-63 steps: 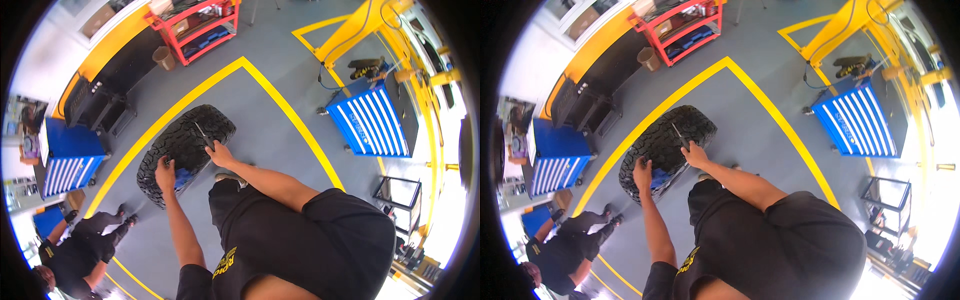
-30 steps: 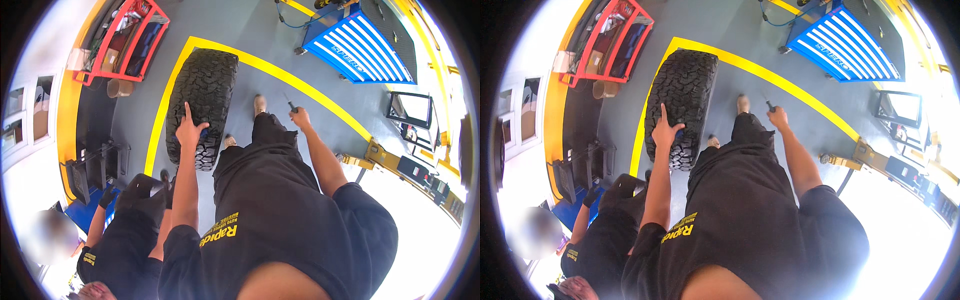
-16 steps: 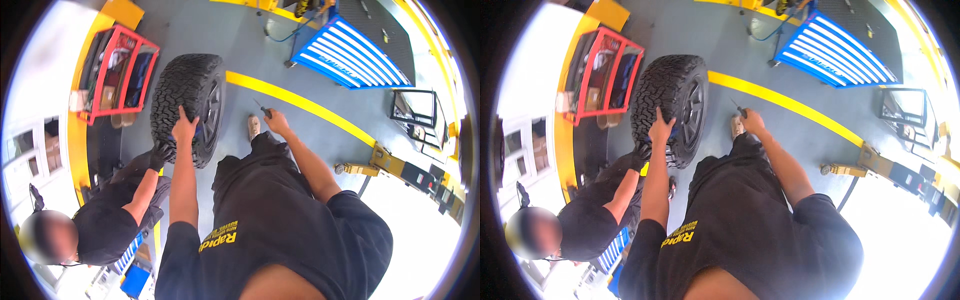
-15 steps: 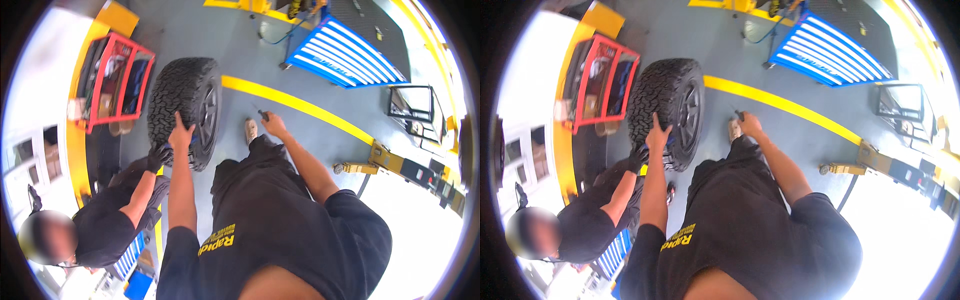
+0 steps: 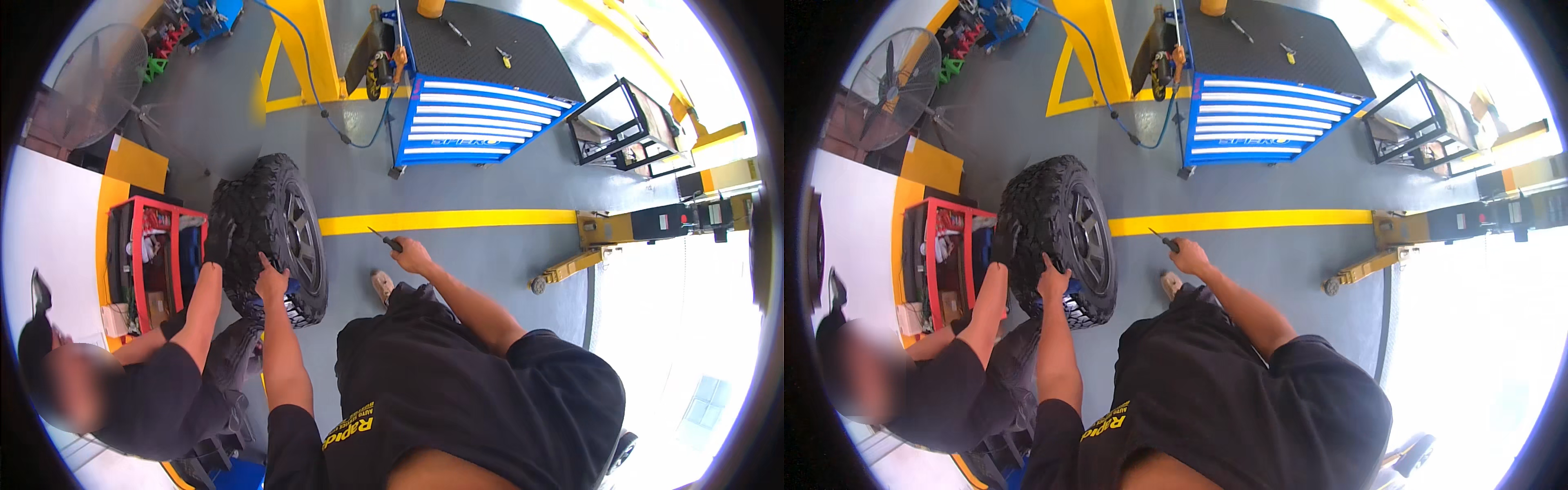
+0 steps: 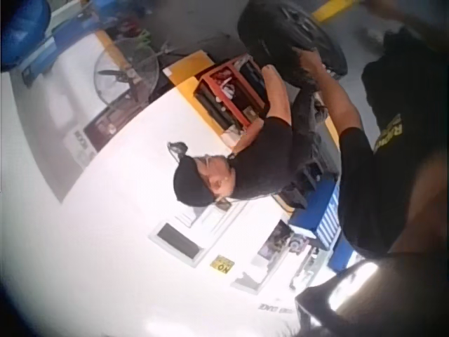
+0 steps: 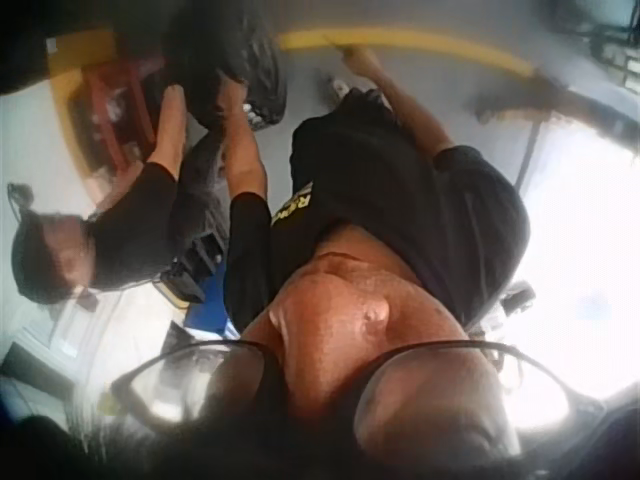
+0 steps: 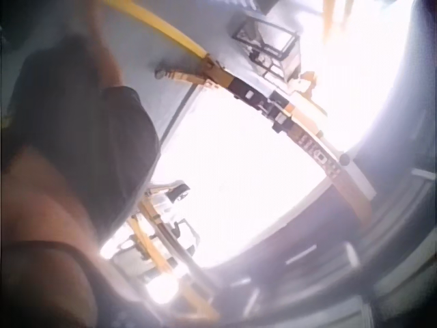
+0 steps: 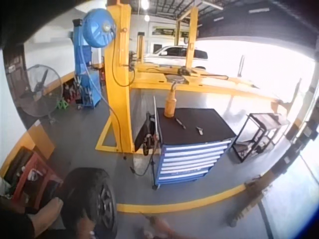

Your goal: The person cleans a wet tire with a cloth and a thin tool, then inserts a tool into the tire tread while another person stands nearby.

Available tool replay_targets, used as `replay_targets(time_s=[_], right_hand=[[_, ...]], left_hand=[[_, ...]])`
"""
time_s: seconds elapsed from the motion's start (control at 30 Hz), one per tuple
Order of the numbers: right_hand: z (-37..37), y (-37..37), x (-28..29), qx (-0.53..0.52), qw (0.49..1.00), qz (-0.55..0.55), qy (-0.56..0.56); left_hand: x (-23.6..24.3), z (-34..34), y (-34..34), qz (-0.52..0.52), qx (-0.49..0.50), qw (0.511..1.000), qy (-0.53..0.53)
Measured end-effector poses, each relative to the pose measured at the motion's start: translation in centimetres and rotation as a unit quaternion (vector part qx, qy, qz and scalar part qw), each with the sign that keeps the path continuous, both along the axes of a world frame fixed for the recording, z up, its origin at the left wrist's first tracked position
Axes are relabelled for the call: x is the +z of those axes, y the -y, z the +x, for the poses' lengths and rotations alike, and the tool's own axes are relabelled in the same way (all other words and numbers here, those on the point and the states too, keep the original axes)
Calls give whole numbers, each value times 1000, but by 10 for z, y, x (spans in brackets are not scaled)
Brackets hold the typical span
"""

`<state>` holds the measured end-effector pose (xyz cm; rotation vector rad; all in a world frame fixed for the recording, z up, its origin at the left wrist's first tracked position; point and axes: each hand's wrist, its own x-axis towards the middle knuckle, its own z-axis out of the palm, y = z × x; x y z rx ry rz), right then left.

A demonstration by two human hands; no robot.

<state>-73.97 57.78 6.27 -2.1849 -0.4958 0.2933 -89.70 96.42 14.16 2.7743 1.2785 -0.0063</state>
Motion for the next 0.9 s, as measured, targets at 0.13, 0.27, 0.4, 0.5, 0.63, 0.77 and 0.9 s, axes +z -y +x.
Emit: replay_targets(time_s=[0.13, 0.27, 0.4, 0.5, 0.63, 0.77, 0.9], right_hand=[[10, 31, -3, -31, 999, -18, 1], [8, -5, 27, -30, 999, -2, 37], [21, 6, 12, -26, 999, -40, 24], [43, -9, 14, -87, 996, 24, 20], [10, -76, 88, -48, 995, 61, -58], [46, -103, 111, -27, 997, 40, -66], [73, -112, 101, -69, 993, 91, -34]], left_hand=[[-30, 33, 32, -66, -62, 995, 37], [-55, -18, -13, -182, -110, 942, 259], [-83, -41, 42, -474, 87, 716, 506], [-54, -43, 71, -606, 104, 583, 530], [-27, -67, 68, -634, 58, 585, 503], [33, -56, 65, -630, -69, 636, 441], [47, -50, 42, -599, -51, 679, 421]])
